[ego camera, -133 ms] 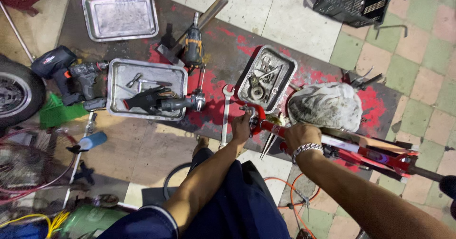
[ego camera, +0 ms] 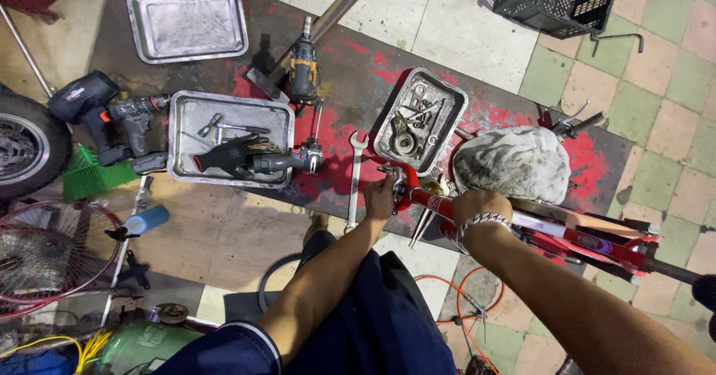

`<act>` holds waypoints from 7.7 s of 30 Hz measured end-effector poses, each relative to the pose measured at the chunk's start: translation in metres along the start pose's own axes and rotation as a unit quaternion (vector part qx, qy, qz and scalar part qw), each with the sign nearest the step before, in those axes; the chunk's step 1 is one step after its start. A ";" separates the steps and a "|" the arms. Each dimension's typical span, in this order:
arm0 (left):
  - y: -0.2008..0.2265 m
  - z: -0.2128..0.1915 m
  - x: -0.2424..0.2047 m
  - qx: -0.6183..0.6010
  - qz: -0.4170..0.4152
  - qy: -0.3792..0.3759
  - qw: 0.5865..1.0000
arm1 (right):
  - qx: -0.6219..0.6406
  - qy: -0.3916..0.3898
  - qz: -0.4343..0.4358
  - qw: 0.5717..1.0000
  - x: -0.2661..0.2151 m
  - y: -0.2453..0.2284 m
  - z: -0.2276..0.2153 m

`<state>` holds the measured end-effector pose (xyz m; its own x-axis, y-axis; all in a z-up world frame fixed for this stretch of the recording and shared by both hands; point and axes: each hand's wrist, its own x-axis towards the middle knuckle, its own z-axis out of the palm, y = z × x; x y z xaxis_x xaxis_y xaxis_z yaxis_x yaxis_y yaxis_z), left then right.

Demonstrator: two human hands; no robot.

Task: The person uses pliers to loosen components on a motorcycle fork assembly, then removes metal bushings and rings by hand before reassembling parts.

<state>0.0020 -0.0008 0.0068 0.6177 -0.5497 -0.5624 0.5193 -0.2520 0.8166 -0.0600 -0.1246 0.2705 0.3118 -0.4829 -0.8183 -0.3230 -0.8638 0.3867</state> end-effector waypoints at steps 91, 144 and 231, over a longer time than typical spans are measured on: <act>0.248 0.073 -0.101 0.541 0.669 -0.306 0.406 | 0.880 0.429 -0.002 0.204 0.190 -0.230 0.134; 0.271 0.113 -0.053 0.397 0.620 -0.622 0.266 | 0.786 0.440 0.095 0.424 0.210 -0.272 0.156; 0.023 -0.050 0.002 0.099 -0.227 -0.171 0.954 | 0.600 0.508 -0.095 0.611 -0.065 0.016 0.175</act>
<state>0.0446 0.0318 0.0183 0.1094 -0.5663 -0.8169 0.5456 -0.6528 0.5256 -0.2421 -0.0815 0.2551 0.6432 -0.7561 0.1214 -0.4271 -0.4858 -0.7627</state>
